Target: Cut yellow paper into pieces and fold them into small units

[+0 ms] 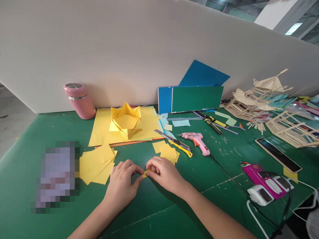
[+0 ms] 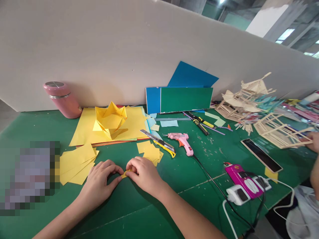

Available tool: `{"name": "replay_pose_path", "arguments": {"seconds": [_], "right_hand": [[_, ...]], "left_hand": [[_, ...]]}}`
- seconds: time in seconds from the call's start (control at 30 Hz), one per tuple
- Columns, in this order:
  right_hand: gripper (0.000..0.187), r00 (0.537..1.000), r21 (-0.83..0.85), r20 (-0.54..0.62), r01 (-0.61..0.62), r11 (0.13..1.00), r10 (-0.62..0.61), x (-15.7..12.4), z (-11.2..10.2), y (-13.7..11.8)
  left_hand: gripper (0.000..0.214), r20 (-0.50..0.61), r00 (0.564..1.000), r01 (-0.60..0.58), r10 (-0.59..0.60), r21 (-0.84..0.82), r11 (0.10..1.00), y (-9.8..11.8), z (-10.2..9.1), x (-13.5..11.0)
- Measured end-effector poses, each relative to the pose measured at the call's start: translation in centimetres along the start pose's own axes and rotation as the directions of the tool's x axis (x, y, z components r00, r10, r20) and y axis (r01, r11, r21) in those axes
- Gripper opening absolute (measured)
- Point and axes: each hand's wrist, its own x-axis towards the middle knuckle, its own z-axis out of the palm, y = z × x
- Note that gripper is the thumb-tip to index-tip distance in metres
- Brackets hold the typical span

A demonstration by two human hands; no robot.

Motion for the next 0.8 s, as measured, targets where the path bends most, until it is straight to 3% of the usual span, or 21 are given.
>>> {"name": "replay_pose_path", "arguments": {"seconds": [0.37,0.8], "right_hand": [[0.012,0.999,0.063,0.033,-0.045,0.997,0.043,-0.08,-0.20,-0.24],[0.037,0.995,0.094,0.064,0.067,0.993,-0.074,-0.77,-0.94,0.12]], "left_hand": [[0.017,0.085,0.996,0.031,-0.031,0.005,1.000,0.12,-0.50,0.27],[0.023,0.070,0.997,0.011,-0.012,0.019,1.000,0.53,-0.39,-0.01]]}}
